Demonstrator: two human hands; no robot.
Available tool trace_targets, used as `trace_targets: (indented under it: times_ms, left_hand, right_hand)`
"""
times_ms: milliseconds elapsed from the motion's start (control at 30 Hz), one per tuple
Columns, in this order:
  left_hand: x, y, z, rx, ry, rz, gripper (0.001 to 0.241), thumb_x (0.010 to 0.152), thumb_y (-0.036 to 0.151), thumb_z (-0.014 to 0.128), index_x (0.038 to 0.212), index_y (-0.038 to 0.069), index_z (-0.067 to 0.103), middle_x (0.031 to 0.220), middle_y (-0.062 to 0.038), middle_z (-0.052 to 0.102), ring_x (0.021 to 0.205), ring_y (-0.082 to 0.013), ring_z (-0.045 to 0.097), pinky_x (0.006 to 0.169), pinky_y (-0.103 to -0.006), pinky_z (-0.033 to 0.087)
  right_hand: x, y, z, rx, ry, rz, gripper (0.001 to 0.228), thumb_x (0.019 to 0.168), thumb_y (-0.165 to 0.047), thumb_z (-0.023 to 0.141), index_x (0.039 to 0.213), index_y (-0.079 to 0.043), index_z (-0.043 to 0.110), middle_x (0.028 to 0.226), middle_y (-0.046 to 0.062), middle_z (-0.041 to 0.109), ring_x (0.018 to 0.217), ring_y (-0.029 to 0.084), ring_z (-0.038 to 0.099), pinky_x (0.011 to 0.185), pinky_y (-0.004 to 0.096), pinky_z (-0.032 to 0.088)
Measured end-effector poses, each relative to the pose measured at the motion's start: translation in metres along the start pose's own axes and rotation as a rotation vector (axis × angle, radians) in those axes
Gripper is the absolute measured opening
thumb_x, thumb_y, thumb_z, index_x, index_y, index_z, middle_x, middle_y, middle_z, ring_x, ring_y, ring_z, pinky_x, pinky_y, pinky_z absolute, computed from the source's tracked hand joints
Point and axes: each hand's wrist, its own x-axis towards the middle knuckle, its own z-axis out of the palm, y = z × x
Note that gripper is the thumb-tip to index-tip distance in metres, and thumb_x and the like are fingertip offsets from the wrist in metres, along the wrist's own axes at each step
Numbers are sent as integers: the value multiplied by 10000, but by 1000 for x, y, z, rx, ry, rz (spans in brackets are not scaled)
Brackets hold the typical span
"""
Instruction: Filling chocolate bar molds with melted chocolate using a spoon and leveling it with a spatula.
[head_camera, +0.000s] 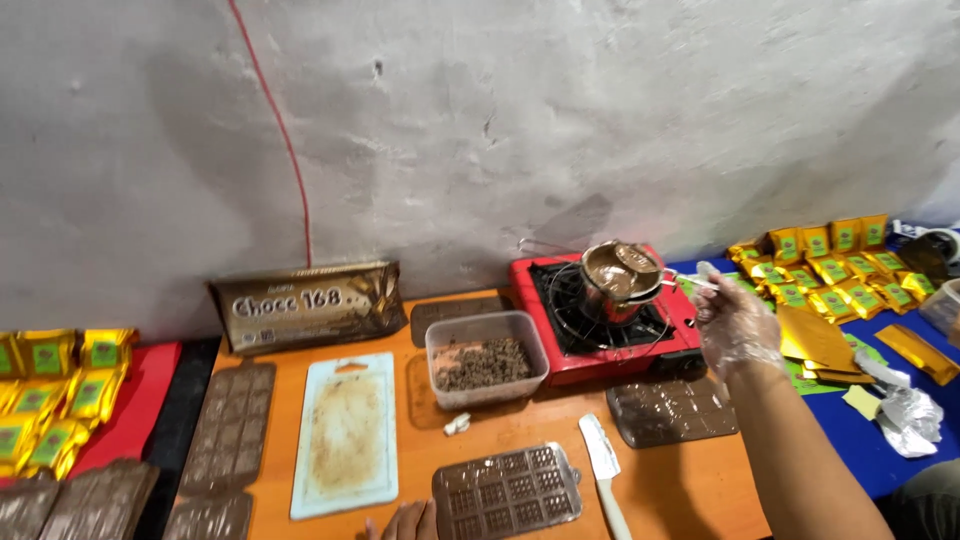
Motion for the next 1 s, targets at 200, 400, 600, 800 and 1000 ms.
trace_targets:
  times_ms: [200, 400, 600, 800, 1000]
  left_hand:
    - [48, 22, -77, 33, -659, -1, 770, 794, 603, 675, 1384, 125, 550, 1378, -52, 589, 1360, -295, 480, 1196, -703, 163]
    - [79, 34, -104, -36, -884, -78, 732, 888, 556, 613, 1436, 87, 488, 1446, -84, 526, 1416, -311, 396, 1211, -682, 98]
    - [78, 34, -105, -60, -902, -74, 735, 914, 538, 591, 1450, 49, 472, 1462, -123, 507, 1425, -340, 376, 1212, -695, 66]
    - [80, 34, -106, -58, -882, -67, 723, 905, 528, 607, 1435, 50, 489, 1441, -121, 527, 1406, -334, 401, 1207, -699, 87]
    - [79, 33, -106, -55, -914, -69, 737, 912, 528, 593, 1458, 50, 462, 1464, -122, 501, 1424, -335, 372, 1215, -690, 61]
  right_hand:
    - [-95, 17, 15, 52, 38, 156, 221, 938, -66, 626, 1113, 66, 654, 1143, 119, 718, 671, 103, 583, 580, 169, 500]
    - [-167, 124, -60, -159, -222, 162, 153, 979, -126, 647, 1031, -2, 719, 1236, 284, 695, 812, 204, 663, 769, 245, 572]
    - [-249, 138, -19, -583, -364, -45, 164, 1020, -52, 560, 1037, 23, 704, 1197, 238, 744, 1104, 325, 750, 830, 349, 632]
    - [-262, 141, -8, -622, -617, -328, 162, 1026, -33, 565, 1100, 35, 692, 1180, 221, 736, 1218, 377, 719, 921, 317, 681]
    - [-261, 130, 5, -760, -702, -628, 150, 1021, 29, 538, 1098, 53, 665, 1109, 202, 734, 1066, 326, 764, 1010, 399, 655]
